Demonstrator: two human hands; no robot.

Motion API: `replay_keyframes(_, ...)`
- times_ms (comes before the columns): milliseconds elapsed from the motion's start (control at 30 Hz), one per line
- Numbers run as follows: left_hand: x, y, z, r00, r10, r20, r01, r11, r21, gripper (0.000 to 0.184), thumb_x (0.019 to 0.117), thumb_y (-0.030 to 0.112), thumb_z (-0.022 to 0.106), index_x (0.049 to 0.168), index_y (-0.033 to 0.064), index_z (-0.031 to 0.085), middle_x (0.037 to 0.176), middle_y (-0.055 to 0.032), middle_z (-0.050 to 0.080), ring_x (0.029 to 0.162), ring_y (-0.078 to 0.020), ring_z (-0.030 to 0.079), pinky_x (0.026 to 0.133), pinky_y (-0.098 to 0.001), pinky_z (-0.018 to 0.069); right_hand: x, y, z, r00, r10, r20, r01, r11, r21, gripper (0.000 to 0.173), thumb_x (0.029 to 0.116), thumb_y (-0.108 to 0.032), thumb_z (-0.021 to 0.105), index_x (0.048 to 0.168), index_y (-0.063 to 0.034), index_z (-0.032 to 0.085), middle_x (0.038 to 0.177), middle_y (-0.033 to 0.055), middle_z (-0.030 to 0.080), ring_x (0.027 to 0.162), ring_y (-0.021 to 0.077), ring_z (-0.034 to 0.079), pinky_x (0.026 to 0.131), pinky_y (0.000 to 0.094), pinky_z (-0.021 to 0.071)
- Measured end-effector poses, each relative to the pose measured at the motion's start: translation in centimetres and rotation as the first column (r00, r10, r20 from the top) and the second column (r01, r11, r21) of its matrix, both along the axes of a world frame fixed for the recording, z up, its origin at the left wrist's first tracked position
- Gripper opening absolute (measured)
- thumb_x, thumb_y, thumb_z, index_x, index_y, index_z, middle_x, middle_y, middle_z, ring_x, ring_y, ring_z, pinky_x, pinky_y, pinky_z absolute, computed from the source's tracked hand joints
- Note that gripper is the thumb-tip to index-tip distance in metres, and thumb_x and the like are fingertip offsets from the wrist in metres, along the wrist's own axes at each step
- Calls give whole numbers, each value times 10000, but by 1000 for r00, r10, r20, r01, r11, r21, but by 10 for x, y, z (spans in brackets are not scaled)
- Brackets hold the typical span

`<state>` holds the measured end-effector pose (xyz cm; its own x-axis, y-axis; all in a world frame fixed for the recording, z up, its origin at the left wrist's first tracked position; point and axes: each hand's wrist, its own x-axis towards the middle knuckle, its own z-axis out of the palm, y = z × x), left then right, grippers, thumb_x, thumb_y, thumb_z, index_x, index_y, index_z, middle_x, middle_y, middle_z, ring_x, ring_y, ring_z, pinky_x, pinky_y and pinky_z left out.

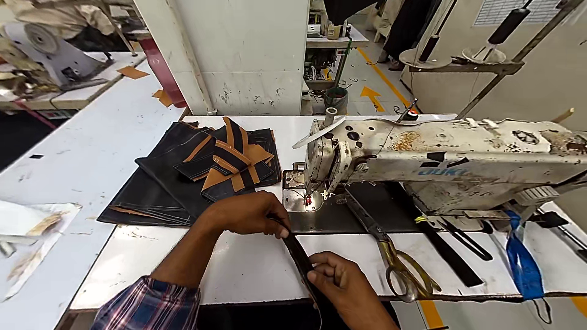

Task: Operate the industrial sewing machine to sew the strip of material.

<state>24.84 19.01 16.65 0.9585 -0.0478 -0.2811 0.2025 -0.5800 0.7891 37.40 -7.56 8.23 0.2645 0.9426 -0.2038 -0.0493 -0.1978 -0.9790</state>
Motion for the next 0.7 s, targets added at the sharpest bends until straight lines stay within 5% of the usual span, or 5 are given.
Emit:
replay_keyframes(233,41,-31,-39,875,447,183,-480,851,215,147,934,245,766,881,109,748,702,-8,661,620,-132,611,620,-370,528,-12,-32,3,990,-105,91,112,990,-82,287,959,-98,714,1197,-56,559,974,57,764,773,195,754,687,361,649)
replay_keyframes(367,42,-57,-63,786,523,329,-605,762,233,264,860,206,841,1042,55,725,864,-64,672,728,-183,634,698,-390,564,-23,-45,4,988,-72,134,90,987,-133,337,965,-131,716,1277,-64,606,949,22,763,711,137,723,638,312,622)
replay_keyframes(433,38,-65,-73,752,495,436,-638,714,288,440,846,256,853,1185,46,667,1016,-98,642,838,-222,631,777,-413,567,-26,-47,3,987,-64,149,87,985,-150,382,964,-160,725,1318,-73,607,904,9,763,689,129,722,616,310,625)
replay_keyframes(600,25,-76,-97,759,123,639,-516,713,475,181,1011,142,591,1036,78,759,1096,-76,711,1054,-250,665,939,-420,533,-27,-47,4,985,-22,169,53,982,-181,418,972,-188,723,1352,-72,594,854,-3,755,666,140,732,604,335,653)
replay_keyframes(700,9,-80,-94,842,92,531,-414,742,527,412,1036,403,545,1236,87,719,1289,-53,668,1252,-218,604,1138,-472,425,-20,-48,6,979,66,195,-24,978,-208,455,980,-210,715,1395,-97,564,844,11,756,685,147,745,636,340,657)
